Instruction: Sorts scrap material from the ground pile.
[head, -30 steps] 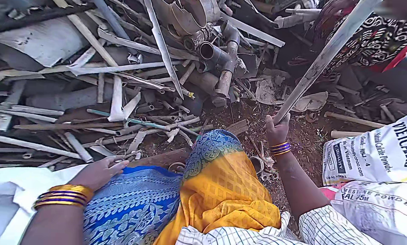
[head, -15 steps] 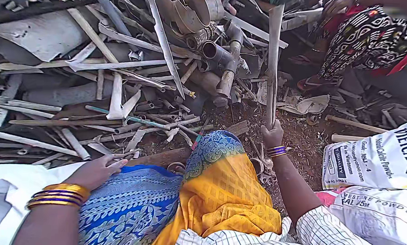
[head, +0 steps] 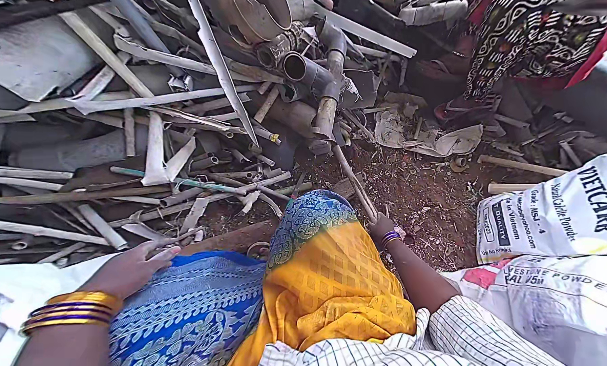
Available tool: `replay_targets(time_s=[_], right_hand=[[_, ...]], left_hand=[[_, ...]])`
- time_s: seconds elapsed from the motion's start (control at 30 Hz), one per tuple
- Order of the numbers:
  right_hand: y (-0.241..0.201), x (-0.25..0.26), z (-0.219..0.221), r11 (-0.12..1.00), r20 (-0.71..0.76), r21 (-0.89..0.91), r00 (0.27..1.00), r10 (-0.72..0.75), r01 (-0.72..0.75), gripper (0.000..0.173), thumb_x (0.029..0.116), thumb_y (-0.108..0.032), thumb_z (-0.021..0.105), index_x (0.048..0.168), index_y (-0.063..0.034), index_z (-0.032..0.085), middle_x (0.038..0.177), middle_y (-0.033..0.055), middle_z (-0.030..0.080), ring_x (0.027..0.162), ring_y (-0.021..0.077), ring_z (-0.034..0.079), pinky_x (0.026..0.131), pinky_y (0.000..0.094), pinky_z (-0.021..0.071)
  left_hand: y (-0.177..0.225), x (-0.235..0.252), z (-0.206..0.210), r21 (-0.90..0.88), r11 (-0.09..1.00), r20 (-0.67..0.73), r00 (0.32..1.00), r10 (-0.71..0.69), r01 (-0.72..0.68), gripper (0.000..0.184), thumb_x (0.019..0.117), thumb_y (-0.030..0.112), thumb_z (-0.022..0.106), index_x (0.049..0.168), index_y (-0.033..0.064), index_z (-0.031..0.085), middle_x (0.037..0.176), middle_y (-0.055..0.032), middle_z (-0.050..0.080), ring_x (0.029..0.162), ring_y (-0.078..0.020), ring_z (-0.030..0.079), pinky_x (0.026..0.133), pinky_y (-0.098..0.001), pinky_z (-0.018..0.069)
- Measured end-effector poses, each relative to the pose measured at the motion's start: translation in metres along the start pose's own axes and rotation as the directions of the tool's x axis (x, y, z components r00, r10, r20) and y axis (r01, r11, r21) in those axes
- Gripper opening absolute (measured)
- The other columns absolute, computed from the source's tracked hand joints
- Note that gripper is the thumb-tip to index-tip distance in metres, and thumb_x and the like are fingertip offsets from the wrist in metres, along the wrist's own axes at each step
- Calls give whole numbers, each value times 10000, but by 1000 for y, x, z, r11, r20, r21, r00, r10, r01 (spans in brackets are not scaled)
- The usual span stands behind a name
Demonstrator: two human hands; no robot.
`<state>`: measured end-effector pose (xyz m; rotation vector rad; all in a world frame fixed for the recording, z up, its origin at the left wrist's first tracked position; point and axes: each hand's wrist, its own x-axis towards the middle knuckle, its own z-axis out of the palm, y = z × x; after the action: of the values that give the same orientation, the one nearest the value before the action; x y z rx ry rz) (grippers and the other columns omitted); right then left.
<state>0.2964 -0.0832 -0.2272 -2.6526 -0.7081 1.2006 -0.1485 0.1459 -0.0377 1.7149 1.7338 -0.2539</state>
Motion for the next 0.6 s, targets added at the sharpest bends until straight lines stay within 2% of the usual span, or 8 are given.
replay_targets(time_s=[0.17,0.37,0.6], right_hand=[[-1,-24,-6,995,-99,93,994,-36,46,496,969,-242,660,1373,20,541,1226,260,661,1172,384,646,1013,542,488],[-1,-45,-9,945,-254,275,961,-108,178,497,943,-212,707,1333,61,565,1167,266,675,1092,372,664,992,520,493],[-6,-49,-16,919,-373,304,919,-127,251,501,925,-225,728,1296,81,587,1123,266,687,1060,376,672,972,521,498]], left_hand=[[2,0,-2,6,1000,-4,1000,-1,1,450,1104,223,494,1502,13,467,1323,-313,619,1189,-448,629,1033,-589,445],[4,0,-1,4,1000,0,1000,4,-4,439,1105,218,491,1493,13,479,1319,-314,621,1204,-454,625,1052,-588,438],[5,0,-1,30,1000,1,1000,1,-1,438,1105,238,494,1474,2,492,1320,-306,625,1206,-441,628,1055,-584,437]])
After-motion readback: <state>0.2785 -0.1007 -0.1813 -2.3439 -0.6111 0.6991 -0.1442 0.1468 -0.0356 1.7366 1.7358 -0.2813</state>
